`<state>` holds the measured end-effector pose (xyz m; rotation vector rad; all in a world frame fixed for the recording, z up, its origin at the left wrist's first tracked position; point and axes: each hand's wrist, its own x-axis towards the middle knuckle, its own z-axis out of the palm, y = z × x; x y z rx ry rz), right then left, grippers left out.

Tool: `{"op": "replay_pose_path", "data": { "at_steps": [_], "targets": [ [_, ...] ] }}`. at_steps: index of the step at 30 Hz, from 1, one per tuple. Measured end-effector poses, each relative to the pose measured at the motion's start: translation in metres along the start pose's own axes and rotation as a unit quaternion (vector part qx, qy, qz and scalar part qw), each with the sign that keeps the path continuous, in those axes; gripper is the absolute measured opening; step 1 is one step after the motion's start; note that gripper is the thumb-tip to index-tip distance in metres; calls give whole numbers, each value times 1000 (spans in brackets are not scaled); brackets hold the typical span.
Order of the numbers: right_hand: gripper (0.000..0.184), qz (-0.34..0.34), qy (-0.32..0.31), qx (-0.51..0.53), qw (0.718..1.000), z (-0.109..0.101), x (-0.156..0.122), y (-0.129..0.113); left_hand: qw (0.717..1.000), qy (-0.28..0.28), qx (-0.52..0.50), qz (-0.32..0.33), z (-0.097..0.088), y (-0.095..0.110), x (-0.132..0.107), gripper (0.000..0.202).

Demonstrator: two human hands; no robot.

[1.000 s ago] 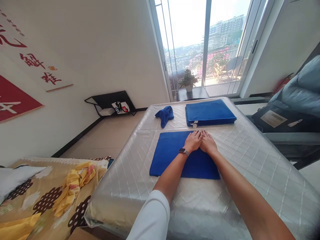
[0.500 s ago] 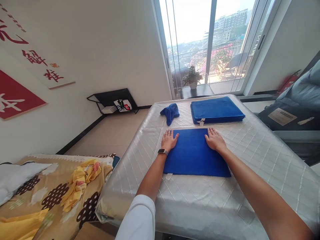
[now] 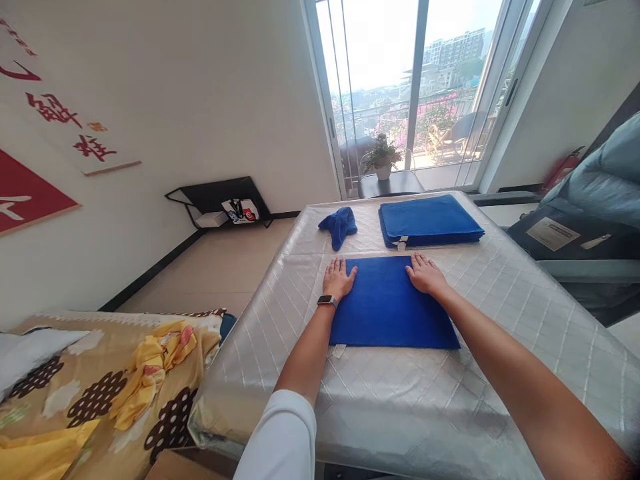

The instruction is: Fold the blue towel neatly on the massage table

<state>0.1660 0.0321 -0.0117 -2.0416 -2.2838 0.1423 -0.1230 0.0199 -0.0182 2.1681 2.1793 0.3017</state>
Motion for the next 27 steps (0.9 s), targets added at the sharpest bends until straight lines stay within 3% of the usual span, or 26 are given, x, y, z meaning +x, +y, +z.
{"op": "replay_pose_path", "data": {
  "at_steps": [6, 9, 11, 16, 19, 22, 27],
  "targets": [
    [69, 9, 22, 30, 999, 13, -1, 6, 998, -48, 27, -43, -8, 4, 7, 88],
    [68, 9, 28, 34, 999, 14, -1, 5, 993, -41, 64, -94, -17, 25, 14, 93],
    [68, 8, 28, 36, 999, 13, -1, 4, 997, -5, 63, -54, -18, 54, 17, 89],
    [67, -17, 38, 22, 999, 14, -5, 9, 980, 14, -31, 198, 9, 161, 13, 71],
    [71, -48, 31, 6, 998, 15, -9, 14, 965, 4, -76, 250, 29, 199, 9, 65],
    [67, -32, 30, 6, 999, 14, -9, 12, 968, -5, -98, 231, 36, 191, 6, 66],
    [67, 7, 33, 32, 999, 9, -5, 4, 979, -32, -35, 196, 24, 116, 6, 76]
  ]
}}
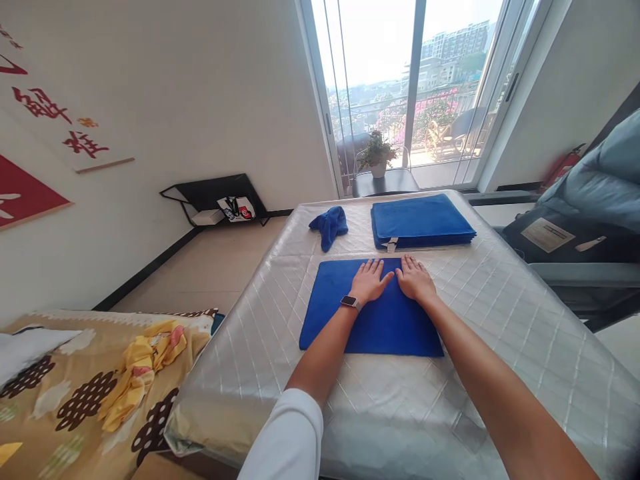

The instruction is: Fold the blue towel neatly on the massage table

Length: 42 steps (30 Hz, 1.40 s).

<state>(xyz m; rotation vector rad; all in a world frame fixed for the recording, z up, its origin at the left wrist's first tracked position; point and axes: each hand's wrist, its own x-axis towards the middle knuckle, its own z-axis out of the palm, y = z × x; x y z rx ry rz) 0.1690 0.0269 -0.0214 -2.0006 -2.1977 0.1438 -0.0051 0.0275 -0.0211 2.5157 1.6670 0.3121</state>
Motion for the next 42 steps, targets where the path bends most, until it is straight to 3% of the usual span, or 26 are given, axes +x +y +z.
{"op": "replay_pose_path", "data": {
  "at_steps": [4, 8, 11, 16, 18, 22, 25, 28, 30, 33, 35, 37, 39, 42],
  "targets": [
    [68, 9, -12, 8, 1000, 0, 2, -1, 995, -21, 36, -90, -19, -60, -24, 81],
    [68, 9, -22, 0, 1000, -2, 3, -2, 987, -11, 58, -149, -28, -93, -38, 82],
    [67, 16, -18, -22, 999, -7, 0, -6, 987, -11, 57, -149, -29, -96, -41, 83],
    [65, -7, 82, -70, 994, -13, -19, -10, 987, -3, 57, -152, -28, -91, -41, 83],
    [66, -28, 66, -60, 996, -11, -27, -11, 987, 0, 56, -153, -26, -91, -40, 83],
    [71, -6, -4, -23, 1000, -5, -36, -10, 988, 10, 53, -148, -24, -95, -40, 82],
    [71, 1, -9, -14, 1000, -2, -38, -9, 986, 13, 54, -156, -26, -96, -42, 77],
    [71, 3, -4, -6, 1000, -1, -38, -10, 982, 49, 79, -167, -33, -83, -43, 72],
    [71, 4, -3, 0, 1000, -1, -37, -10, 983, 92, 94, -125, -35, -60, -38, 68],
    [69, 4, 0, 5, 1000, 0, -38, -9, 992, 107, 69, -13, -29, -2, -22, 64],
    [68, -12, 0, -3, 1000, 1, -40, -5, 996, 68, 36, 51, -17, 40, -7, 61],
    [70, -37, -1, -16, 999, 2, -41, -2, 997, 26, 11, 75, -4, 71, 6, 60],
    [71, -49, -1, -25, 999, 3, -41, 0, 998, -6, -4, 69, 5, 81, 11, 61],
    [66, -23, 2, -22, 999, 4, -39, -1, 999, -12, 4, 38, 5, 58, -2, 66]
  ]
}}
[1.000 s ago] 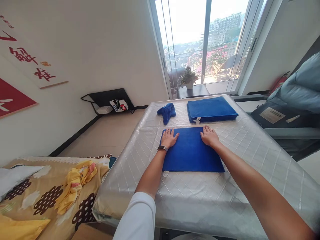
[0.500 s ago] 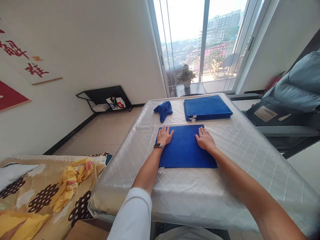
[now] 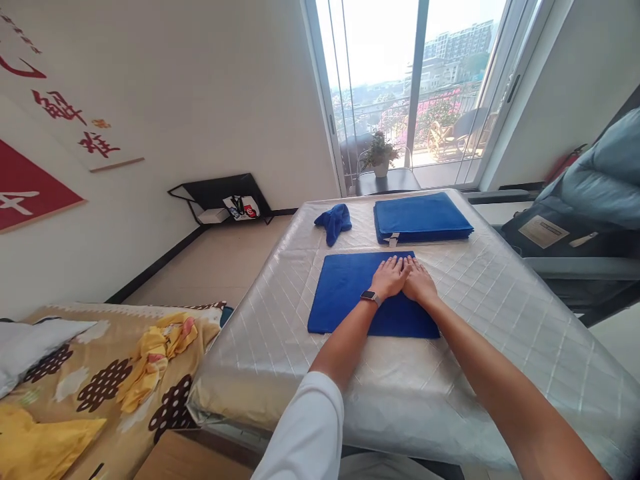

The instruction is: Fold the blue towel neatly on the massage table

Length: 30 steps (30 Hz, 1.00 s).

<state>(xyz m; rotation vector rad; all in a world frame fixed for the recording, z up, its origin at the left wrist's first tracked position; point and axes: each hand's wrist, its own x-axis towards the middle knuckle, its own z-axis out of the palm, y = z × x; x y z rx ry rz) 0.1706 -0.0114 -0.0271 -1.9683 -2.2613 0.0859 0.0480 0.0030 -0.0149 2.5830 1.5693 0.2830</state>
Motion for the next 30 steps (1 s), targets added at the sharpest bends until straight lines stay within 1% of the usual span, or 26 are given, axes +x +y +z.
{"op": "replay_pose_path", "data": {
  "at_steps": [3, 5, 7, 9, 11, 13, 15, 17, 19, 22, 25, 28, 30],
  "targets": [
    [68, 23, 2, 13, 1000, -1, 3, -4, 999, -1, 22, -41, -12, -49, -35, 74],
    [70, 28, 1, 19, 999, -2, 3, -6, 997, -17, 30, -72, -22, -84, -62, 78],
    [70, 31, -1, 24, 999, -2, 3, -7, 992, -29, 38, -116, -31, -114, -87, 80],
    [70, 32, -3, 27, 999, -3, 3, -7, 986, -26, 47, -158, -36, -135, -106, 82],
    [70, 31, -4, 28, 999, -4, 4, -7, 982, -14, 52, -182, -38, -147, -118, 83],
    [70, 31, -1, 24, 999, -6, 3, -8, 980, -8, 52, -189, -38, -151, -124, 83],
    [68, 30, 19, 13, 999, -10, -2, -10, 980, -4, 51, -190, -37, -151, -125, 82],
    [65, 16, 50, -2, 999, -14, -12, -12, 981, -1, 53, -187, -36, -149, -124, 81],
    [64, -1, 61, -8, 998, -16, -28, -14, 981, 2, 53, -184, -35, -148, -123, 82],
    [67, -8, 30, -6, 1000, -14, -53, -16, 982, 5, 51, -181, -35, -148, -123, 85],
    [71, 3, -1, -8, 1000, -9, -70, -17, 981, 9, 60, -184, -38, -147, -126, 85],
    [71, 12, -9, -8, 1000, -6, -73, -18, 977, 45, 92, -188, -45, -137, -126, 81],
    [71, 13, -7, -4, 1000, -6, -72, -19, 978, 74, 101, -164, -48, -117, -123, 78]
  ]
}}
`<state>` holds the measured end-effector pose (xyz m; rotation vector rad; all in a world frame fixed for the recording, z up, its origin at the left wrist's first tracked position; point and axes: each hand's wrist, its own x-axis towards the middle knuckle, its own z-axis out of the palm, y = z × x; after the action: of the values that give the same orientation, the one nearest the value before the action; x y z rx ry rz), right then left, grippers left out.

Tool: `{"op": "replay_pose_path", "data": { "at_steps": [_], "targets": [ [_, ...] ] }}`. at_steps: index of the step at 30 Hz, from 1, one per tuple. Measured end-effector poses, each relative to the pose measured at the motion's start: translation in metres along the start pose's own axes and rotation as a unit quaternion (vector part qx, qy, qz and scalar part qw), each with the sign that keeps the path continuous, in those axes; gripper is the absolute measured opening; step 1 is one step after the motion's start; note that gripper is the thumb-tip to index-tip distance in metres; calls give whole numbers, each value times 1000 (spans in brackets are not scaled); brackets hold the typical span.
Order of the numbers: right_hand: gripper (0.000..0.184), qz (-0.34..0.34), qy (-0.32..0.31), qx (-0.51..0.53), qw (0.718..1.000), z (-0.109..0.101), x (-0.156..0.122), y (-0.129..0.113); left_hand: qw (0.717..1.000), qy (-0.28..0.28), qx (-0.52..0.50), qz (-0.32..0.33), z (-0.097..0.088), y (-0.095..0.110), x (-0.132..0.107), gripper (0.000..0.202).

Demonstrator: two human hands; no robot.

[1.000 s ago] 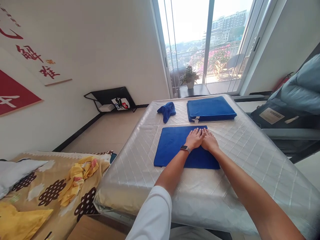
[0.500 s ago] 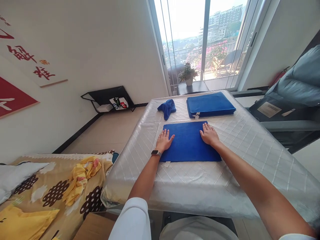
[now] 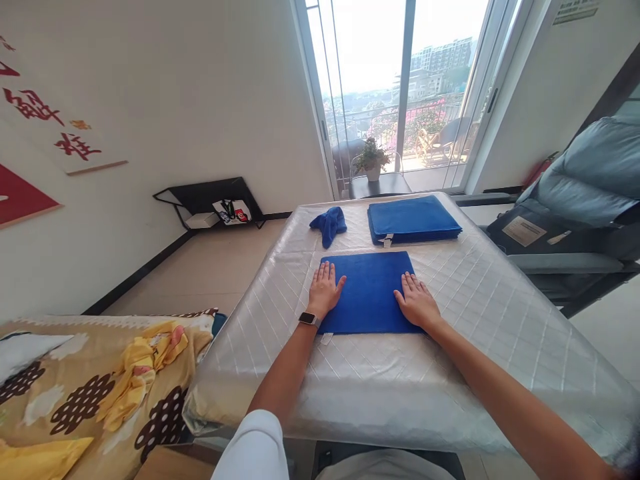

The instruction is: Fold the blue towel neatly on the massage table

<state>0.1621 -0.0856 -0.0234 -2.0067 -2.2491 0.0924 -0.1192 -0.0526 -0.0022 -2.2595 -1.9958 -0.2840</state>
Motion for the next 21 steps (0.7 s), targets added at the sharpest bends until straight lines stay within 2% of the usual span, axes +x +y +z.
{"op": "replay_pose_path", "data": {
  "at_steps": [2, 6, 8, 10, 11, 13, 17, 21],
  "targets": [
    [70, -2, 3, 3, 1000, 0, 1, 0, 998, 9, -22, 62, -6, 31, -4, 75],
    [67, -10, 9, -4, 1000, 0, -2, 3, 971, 2, -75, 229, -2, 113, -16, 72],
    [64, -26, 11, -7, 1000, 0, -5, 5, 962, 0, -93, 258, 4, 143, -20, 71],
    [63, -35, 12, -7, 999, 0, -5, 5, 962, -10, -103, 253, 10, 155, -22, 72],
    [63, -33, 11, -6, 999, 0, -5, 5, 964, -18, -104, 242, 12, 154, -22, 73],
    [65, -19, 10, -5, 1000, -2, -4, 3, 971, -37, -98, 216, 13, 137, -24, 75],
    [68, -2, 10, -1, 1000, -5, -3, -1, 985, -73, -66, 141, 6, 72, -36, 79],
    [68, -2, 5, 4, 1000, -5, -3, -1, 994, -93, -27, 43, -1, 8, -63, 80]
  ]
}}
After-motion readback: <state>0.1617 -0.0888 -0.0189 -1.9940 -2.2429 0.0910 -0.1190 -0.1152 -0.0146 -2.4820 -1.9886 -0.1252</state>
